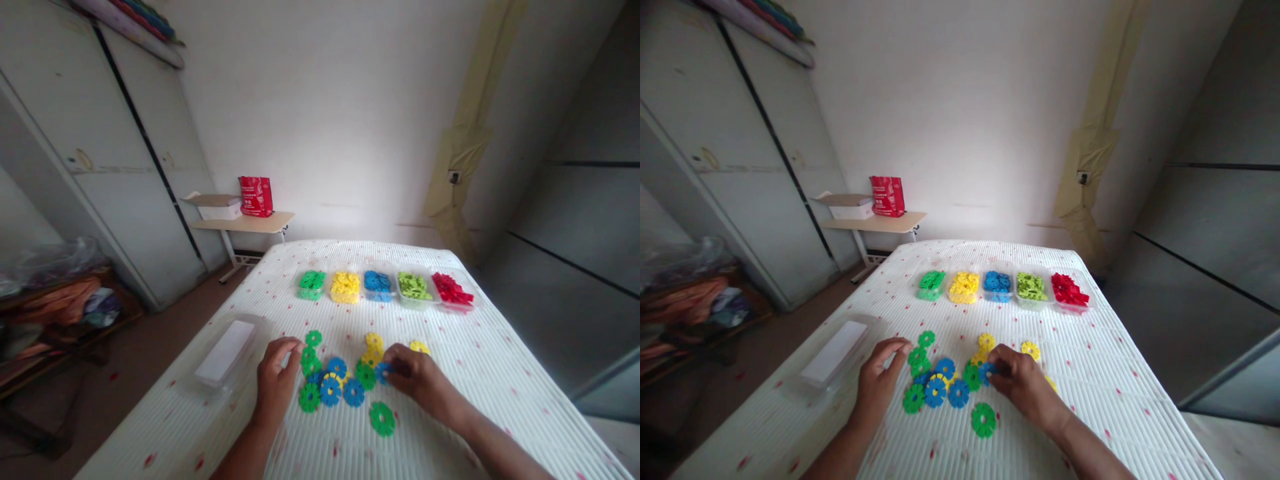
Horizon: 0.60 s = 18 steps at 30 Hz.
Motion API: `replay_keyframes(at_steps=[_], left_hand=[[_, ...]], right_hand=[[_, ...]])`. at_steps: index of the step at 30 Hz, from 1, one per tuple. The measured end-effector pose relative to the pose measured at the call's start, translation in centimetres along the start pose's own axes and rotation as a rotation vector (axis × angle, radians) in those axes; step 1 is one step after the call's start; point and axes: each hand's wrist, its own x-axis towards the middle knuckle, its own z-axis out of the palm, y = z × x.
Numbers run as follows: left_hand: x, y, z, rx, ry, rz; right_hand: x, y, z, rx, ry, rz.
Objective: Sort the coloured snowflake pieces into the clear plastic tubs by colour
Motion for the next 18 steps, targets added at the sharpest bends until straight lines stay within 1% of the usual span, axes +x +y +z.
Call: replay_keyframes(at_steps=[2,3,5,8,11,15,18], left_hand=[[0.1,-0.1,0.0,0.001,0.011,-0.016],[0.1,-0.2,0.0,0.003,0.016,-0.023],[0.1,-0.5,-0.1,0.009,0.020,-0.034],[0.1,-0.8,-0.1,0.015,0.014,-0.031],[0.2,-0.8,0.0,0.003,0.000,-0.008],[0.2,-0.4,0.0,-0.018,-0.010,0.013],[0.2,-0.2,0.0,-0.025,-0.007,0.033]], right_hand=[[0.2,-1.3,0.8,0.060,-0.116,-0.035],[0.4,-1.9,1.3,0.039,-0.157,-0.044],[0.8,-3.0,2.6,-0.094,-0.196,-0.042],[1.4,-4.0,4.0,-0.359,-0.218,0.003],[1.8,-4.7,4.6,-0.550,-0.244,0.058],[1.9,-5.5,4.7,-0.708,-0.240,0.105],[1.8,-5.8,4.6,-0.763,-0.222,0.097]])
